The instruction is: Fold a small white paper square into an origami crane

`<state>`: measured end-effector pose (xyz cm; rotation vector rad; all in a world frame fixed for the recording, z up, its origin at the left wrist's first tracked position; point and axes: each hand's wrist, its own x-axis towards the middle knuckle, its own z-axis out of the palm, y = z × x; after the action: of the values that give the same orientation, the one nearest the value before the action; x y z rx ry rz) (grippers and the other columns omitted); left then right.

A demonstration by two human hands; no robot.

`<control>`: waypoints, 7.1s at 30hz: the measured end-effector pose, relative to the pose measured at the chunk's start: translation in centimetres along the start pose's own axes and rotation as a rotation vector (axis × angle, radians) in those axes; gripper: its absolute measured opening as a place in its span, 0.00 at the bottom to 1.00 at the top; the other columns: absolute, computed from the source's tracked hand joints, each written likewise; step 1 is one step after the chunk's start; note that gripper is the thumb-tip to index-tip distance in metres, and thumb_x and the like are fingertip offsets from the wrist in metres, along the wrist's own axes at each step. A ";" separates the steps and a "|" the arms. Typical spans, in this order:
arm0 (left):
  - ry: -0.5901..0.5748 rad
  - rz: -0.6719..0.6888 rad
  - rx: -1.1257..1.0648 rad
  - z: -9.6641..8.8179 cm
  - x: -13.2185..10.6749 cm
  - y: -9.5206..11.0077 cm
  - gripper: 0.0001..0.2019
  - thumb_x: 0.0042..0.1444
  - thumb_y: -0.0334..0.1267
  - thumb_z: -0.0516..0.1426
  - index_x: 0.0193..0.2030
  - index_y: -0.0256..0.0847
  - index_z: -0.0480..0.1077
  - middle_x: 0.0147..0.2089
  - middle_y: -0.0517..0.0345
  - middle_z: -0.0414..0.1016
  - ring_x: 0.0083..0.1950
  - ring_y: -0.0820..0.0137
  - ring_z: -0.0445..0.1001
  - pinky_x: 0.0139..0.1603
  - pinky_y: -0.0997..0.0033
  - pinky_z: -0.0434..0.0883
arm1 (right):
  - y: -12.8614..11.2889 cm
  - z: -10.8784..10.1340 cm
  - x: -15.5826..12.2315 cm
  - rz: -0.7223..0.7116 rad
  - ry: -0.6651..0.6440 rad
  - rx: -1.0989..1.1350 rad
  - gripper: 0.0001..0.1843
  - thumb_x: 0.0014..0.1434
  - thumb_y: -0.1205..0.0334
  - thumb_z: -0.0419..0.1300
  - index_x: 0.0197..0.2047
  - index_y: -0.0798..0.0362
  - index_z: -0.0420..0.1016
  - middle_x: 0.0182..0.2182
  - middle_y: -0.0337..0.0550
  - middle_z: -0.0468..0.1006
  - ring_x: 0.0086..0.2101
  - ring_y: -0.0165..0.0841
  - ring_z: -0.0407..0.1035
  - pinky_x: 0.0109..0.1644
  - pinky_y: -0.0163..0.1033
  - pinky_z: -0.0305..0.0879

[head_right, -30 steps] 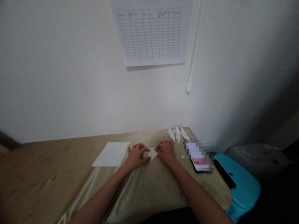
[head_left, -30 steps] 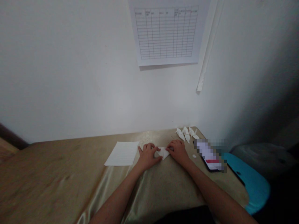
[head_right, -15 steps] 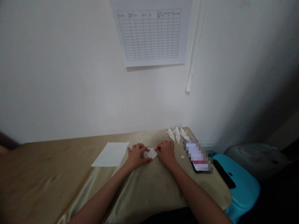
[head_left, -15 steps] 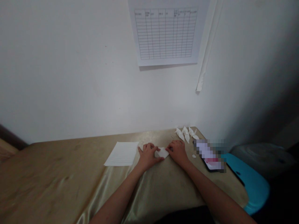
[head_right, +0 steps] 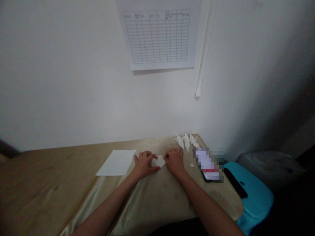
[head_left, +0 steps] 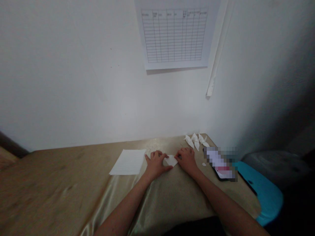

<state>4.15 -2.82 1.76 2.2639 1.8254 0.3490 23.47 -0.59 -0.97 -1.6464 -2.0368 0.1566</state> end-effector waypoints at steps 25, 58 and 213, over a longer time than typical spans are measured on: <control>-0.029 0.122 0.025 -0.1 -0.1 -0.3 0.24 0.52 0.60 0.62 0.57 0.75 0.70 0.63 0.57 0.65 0.67 0.49 0.57 0.65 0.22 0.35 | 0.1 0.7 0.0 0.006 -0.042 -0.018 0.08 0.66 0.60 0.56 0.42 0.45 0.77 0.45 0.45 0.77 0.51 0.44 0.63 0.63 0.59 0.44; -0.069 0.072 0.018 0.6 0.4 -0.5 0.27 0.49 0.59 0.64 0.58 0.75 0.69 0.72 0.60 0.55 0.75 0.42 0.42 0.65 0.20 0.33 | 4.2 0.0 -0.1 0.044 -0.088 0.123 0.20 0.59 0.73 0.56 0.52 0.48 0.75 0.52 0.46 0.72 0.56 0.39 0.62 0.62 0.43 0.54; 0.208 0.111 -0.197 1.5 0.8 -1.2 0.25 0.56 0.38 0.63 0.60 0.51 0.67 0.58 0.56 0.76 0.66 0.56 0.62 0.70 0.31 0.35 | 1.5 -1.0 -0.3 -0.276 0.020 0.465 0.13 0.66 0.54 0.57 0.35 0.50 0.79 0.36 0.44 0.79 0.42 0.38 0.71 0.53 0.46 0.63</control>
<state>3.70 -1.81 0.05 2.2668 1.6733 0.7742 25.26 -0.70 -0.74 -1.0718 -1.9977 0.4728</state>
